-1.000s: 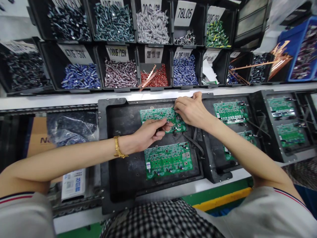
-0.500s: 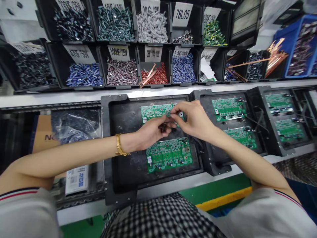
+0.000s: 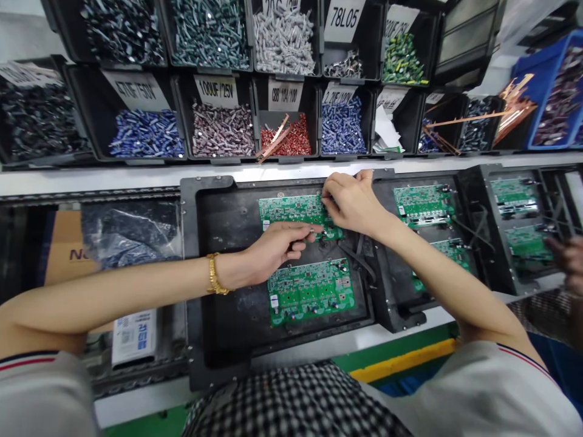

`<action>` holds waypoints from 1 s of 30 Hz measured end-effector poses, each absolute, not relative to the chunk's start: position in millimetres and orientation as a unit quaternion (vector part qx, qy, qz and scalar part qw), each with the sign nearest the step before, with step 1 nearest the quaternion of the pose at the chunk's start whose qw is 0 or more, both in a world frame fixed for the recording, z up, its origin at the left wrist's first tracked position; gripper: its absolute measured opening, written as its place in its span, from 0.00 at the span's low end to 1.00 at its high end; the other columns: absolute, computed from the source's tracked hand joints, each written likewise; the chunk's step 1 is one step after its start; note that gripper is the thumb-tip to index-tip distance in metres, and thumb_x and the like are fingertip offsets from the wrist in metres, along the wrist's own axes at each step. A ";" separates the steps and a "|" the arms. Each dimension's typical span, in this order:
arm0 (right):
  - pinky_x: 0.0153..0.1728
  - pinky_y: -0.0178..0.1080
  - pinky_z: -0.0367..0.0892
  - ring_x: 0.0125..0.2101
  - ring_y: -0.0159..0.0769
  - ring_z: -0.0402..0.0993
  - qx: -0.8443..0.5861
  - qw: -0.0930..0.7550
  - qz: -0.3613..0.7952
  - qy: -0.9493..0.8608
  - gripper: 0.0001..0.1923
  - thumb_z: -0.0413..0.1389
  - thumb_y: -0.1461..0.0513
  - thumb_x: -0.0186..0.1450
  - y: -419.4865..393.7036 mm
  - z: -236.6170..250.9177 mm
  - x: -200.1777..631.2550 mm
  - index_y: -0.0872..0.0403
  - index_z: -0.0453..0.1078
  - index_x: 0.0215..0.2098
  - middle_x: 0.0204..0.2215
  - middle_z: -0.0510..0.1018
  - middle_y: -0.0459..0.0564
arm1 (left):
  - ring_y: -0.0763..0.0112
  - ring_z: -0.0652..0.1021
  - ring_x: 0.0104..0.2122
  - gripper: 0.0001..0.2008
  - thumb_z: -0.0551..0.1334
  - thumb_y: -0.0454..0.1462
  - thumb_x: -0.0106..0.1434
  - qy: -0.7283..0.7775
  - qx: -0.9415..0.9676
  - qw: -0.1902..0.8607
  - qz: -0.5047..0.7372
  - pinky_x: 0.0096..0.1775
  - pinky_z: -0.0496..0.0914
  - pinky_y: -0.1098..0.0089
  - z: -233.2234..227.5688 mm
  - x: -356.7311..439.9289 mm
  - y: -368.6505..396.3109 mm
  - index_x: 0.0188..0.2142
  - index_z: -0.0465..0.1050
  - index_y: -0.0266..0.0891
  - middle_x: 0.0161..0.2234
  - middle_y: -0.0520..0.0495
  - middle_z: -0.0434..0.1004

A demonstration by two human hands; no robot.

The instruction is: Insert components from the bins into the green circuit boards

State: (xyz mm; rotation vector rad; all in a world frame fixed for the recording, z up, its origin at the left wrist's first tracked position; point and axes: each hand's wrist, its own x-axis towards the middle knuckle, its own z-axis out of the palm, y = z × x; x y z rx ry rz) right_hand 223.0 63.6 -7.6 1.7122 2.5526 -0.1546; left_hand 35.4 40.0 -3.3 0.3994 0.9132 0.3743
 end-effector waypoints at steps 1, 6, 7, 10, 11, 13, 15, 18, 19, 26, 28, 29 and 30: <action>0.37 0.46 0.47 0.36 0.44 0.65 0.555 0.041 -0.041 0.830 0.10 0.44 0.66 0.62 62.9 -6.7 221.3 0.58 0.67 0.35 0.37 0.72 0.55 | 0.84 0.58 0.19 0.08 0.59 0.28 0.61 0.440 0.192 0.859 0.179 0.20 0.49 0.78 -3.4 35.6 40.3 0.34 0.77 0.27 0.27 0.47 0.67; 0.39 0.51 0.49 0.35 0.45 0.65 0.533 0.077 0.004 0.843 0.12 0.43 0.68 0.61 61.2 -8.3 214.7 0.60 0.68 0.37 0.37 0.71 0.60 | 0.87 0.57 0.18 0.10 0.58 0.30 0.64 0.448 0.173 0.858 0.181 0.18 0.47 0.80 -0.6 33.9 41.9 0.29 0.75 0.26 0.26 0.47 0.67; 0.39 0.51 0.49 0.35 0.46 0.65 0.531 0.076 0.005 0.844 0.12 0.43 0.69 0.62 61.2 -9.1 214.7 0.60 0.68 0.37 0.37 0.71 0.60 | 0.87 0.57 0.17 0.11 0.57 0.30 0.65 0.448 0.163 0.860 0.180 0.18 0.47 0.80 -0.3 33.3 42.1 0.28 0.75 0.26 0.26 0.47 0.66; 0.40 0.51 0.49 0.36 0.46 0.66 0.541 0.062 -0.011 0.839 0.11 0.44 0.67 0.63 59.1 -8.0 215.9 0.59 0.68 0.37 0.38 0.72 0.59 | 0.86 0.57 0.17 0.14 0.57 0.33 0.66 0.449 0.135 0.866 0.175 0.18 0.47 0.80 -2.0 32.1 41.0 0.26 0.73 0.26 0.24 0.48 0.64; 0.40 0.50 0.49 0.37 0.46 0.67 0.550 0.049 -0.019 0.833 0.11 0.45 0.66 0.64 56.6 -5.8 215.9 0.59 0.68 0.37 0.38 0.72 0.59 | 0.86 0.57 0.17 0.14 0.57 0.34 0.66 0.447 0.131 0.867 0.175 0.18 0.47 0.80 -3.1 32.2 40.2 0.26 0.72 0.27 0.24 0.48 0.64; 0.41 0.48 0.49 0.38 0.44 0.68 0.568 0.000 -0.053 0.821 0.10 0.47 0.62 0.65 48.1 1.8 214.2 0.58 0.68 0.38 0.39 0.74 0.56 | 0.85 0.59 0.17 0.15 0.57 0.35 0.66 0.441 0.136 0.869 0.180 0.18 0.49 0.80 -4.8 33.6 38.0 0.26 0.72 0.28 0.23 0.49 0.63; 0.40 0.44 0.50 0.38 0.41 0.70 0.565 -0.061 -0.125 0.813 0.09 0.49 0.60 0.65 35.1 12.6 210.2 0.56 0.68 0.38 0.38 0.76 0.52 | 0.84 0.59 0.18 0.15 0.57 0.36 0.66 0.439 0.154 0.865 0.188 0.19 0.50 0.80 -4.4 36.6 34.7 0.25 0.71 0.28 0.23 0.49 0.64; 0.38 0.40 0.49 0.34 0.35 0.71 0.539 -0.115 -0.217 0.806 0.06 0.51 0.61 0.63 11.9 29.2 204.8 0.54 0.68 0.34 0.33 0.78 0.47 | 0.83 0.60 0.18 0.15 0.55 0.36 0.67 0.428 0.167 0.868 0.189 0.19 0.51 0.80 2.1 41.4 25.7 0.25 0.68 0.29 0.23 0.48 0.65; 0.37 0.39 0.49 0.33 0.34 0.71 0.538 -0.117 -0.218 0.806 0.05 0.51 0.62 0.62 4.0 33.3 204.7 0.55 0.68 0.33 0.32 0.78 0.46 | 0.83 0.60 0.18 0.15 0.54 0.35 0.68 0.422 0.158 0.873 0.185 0.19 0.52 0.80 5.3 42.0 21.1 0.25 0.68 0.30 0.23 0.48 0.66; 0.35 0.40 0.44 0.33 0.37 0.69 0.509 0.017 -0.146 0.848 0.09 0.46 0.67 0.63 -42.4 22.4 223.0 0.57 0.68 0.33 0.37 0.76 0.52 | 0.87 0.57 0.15 0.11 0.51 0.28 0.67 0.437 0.170 0.883 0.022 0.17 0.47 0.81 10.0 27.2 -22.7 0.31 0.69 0.27 0.23 0.51 0.63; 0.35 0.41 0.44 0.36 0.39 0.69 0.505 0.045 -0.129 0.852 0.09 0.45 0.69 0.63 -47.4 13.5 226.1 0.58 0.68 0.33 0.38 0.76 0.54 | 0.87 0.60 0.16 0.10 0.56 0.32 0.66 0.430 0.213 0.877 0.015 0.17 0.50 0.81 4.8 25.0 -29.7 0.31 0.70 0.26 0.25 0.48 0.68; 0.35 0.41 0.44 0.37 0.39 0.69 0.503 0.054 -0.120 0.854 0.10 0.45 0.70 0.62 -48.1 10.1 226.9 0.58 0.68 0.33 0.39 0.75 0.55 | 0.86 0.63 0.17 0.10 0.58 0.34 0.65 0.422 0.233 0.876 0.019 0.18 0.53 0.82 2.3 25.1 -31.1 0.31 0.71 0.26 0.27 0.46 0.71; 0.35 0.41 0.44 0.38 0.40 0.69 0.499 0.060 -0.113 0.857 0.11 0.44 0.71 0.62 -47.7 7.7 227.6 0.59 0.68 0.33 0.39 0.75 0.55 | 0.85 0.65 0.18 0.10 0.60 0.36 0.64 0.417 0.250 0.874 0.026 0.18 0.55 0.81 0.3 25.8 -31.2 0.31 0.71 0.26 0.30 0.43 0.74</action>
